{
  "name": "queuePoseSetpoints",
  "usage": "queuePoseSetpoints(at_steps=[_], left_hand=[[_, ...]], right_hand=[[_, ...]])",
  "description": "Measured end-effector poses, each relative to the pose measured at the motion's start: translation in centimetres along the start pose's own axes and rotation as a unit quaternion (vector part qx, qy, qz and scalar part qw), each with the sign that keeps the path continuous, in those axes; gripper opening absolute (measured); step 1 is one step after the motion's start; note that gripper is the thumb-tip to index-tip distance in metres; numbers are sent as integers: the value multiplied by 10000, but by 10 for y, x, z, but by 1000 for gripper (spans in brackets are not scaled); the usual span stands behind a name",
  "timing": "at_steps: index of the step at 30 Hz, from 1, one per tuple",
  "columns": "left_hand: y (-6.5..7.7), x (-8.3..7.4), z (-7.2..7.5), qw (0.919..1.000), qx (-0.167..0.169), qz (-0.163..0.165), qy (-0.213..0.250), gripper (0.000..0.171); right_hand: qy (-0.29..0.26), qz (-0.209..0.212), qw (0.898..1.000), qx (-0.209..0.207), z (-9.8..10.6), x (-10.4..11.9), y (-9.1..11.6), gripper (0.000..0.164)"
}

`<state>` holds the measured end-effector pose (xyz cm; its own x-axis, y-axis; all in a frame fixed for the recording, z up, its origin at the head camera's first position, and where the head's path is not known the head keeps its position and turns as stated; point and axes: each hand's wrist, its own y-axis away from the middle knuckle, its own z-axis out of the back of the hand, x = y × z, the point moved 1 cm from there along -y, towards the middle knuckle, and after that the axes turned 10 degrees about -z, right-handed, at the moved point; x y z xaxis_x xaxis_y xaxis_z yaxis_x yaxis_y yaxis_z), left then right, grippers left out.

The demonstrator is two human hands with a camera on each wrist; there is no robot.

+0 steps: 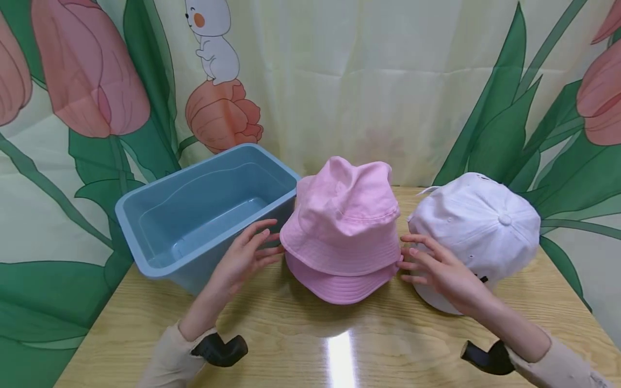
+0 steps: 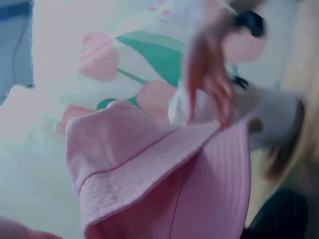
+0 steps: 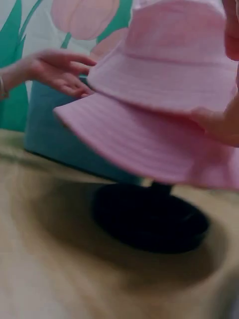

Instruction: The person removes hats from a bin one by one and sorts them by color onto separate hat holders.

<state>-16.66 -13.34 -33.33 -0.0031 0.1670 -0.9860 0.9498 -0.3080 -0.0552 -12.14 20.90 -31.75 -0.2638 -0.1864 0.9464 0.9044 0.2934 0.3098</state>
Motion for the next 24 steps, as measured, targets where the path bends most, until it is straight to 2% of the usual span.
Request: queuePoseSetpoints(at_steps=[1,3,4,6,8,12,16,22,24], left_hand=[[-5,2,0,9984,54,240,517,39],[-14,5,-1,9879,151,518,1455,35],[-17,6,-2,9813,200,589,1824,33],[-23,6,-5,9712,316,625,2277,32],[-28,5,-8,9667,373,595,2459,35],[-39,1,-14,9641,430,665,2535,44],[-50,-1,-17,9571,506,808,2737,46],[-58,-2,-19,9450,581,811,3114,48],[-61,0,-18,9412,562,841,3223,49]], right_hand=[[-422,-183,9989,95,-1,-5,-4,30],[-1158,-455,9922,105,-3,-11,-10,28],[-1522,-538,9869,74,-4,-12,-12,27],[-2063,-648,9763,-29,-5,-13,-17,25],[-2454,-717,9667,-117,-6,-12,-19,25],[-3001,-712,9513,-18,-8,-10,-19,30],[-3445,-456,9374,207,-10,-10,-14,36],[-3931,54,9172,639,-12,-10,-7,31],[-3958,169,9157,683,-13,-11,-7,30]])
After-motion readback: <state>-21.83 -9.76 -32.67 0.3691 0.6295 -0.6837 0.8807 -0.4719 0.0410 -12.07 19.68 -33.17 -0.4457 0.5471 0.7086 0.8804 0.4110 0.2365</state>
